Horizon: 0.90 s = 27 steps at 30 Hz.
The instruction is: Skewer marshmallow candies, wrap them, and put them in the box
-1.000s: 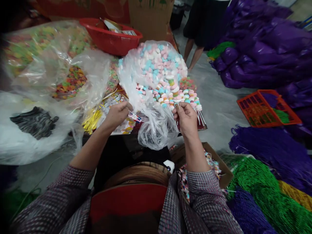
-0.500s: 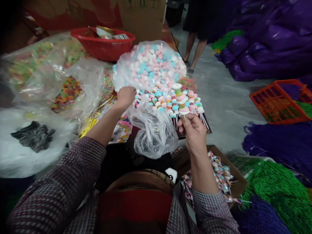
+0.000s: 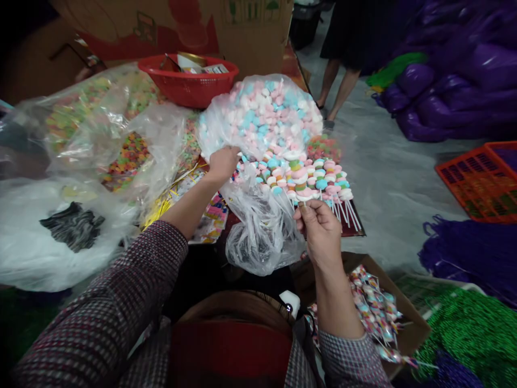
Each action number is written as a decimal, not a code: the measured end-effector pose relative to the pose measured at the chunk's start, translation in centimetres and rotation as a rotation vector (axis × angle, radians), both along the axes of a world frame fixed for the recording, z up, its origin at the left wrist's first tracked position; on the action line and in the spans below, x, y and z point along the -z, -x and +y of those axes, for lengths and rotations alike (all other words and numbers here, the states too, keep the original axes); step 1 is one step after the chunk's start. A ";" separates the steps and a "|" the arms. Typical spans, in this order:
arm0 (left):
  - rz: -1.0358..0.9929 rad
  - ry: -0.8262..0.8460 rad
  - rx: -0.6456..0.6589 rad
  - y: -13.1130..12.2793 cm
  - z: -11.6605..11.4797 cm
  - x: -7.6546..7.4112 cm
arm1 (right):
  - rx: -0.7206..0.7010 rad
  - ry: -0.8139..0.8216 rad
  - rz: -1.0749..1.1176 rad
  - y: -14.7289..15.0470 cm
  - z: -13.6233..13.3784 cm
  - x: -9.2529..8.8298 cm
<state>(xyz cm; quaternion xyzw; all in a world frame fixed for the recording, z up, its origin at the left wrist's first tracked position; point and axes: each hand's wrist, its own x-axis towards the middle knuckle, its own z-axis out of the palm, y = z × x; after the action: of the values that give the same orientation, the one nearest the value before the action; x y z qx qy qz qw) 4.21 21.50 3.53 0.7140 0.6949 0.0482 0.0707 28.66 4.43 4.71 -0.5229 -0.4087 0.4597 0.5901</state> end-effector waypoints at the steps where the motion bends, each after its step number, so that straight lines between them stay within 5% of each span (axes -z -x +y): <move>1: -0.039 -0.013 -0.015 0.1 -0.1 0.1 | -0.002 0.000 -0.009 0.1 -0.1 0.1; 4: -0.272 -0.067 -0.063 0.7 -0.7 0.3 | -0.016 -0.002 -0.042 0.2 -0.4 0.7; 7: -0.749 -0.101 -0.121 1.5 -2.4 0.0 | -0.069 0.003 -0.078 0.5 -0.6 1.3; 12: -1.493 0.120 -0.157 2.3 -9.0 -2.7 | -0.106 -0.046 -0.199 1.4 -1.0 1.6; 18: -1.622 0.164 -0.169 2.4 -15.7 -3.6 | -0.178 -0.167 -0.479 2.1 -2.0 0.8; 27: -1.763 0.199 -0.208 1.9 -17.7 -3.2 | -0.258 -0.233 -0.679 2.6 -3.4 -1.0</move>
<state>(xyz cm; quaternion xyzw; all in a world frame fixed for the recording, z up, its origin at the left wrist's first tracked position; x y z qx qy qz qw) 2.29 3.77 6.68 0.3414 0.4500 0.5254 0.6363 26.06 0.98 5.76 -0.5190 -0.6930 0.2811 0.4139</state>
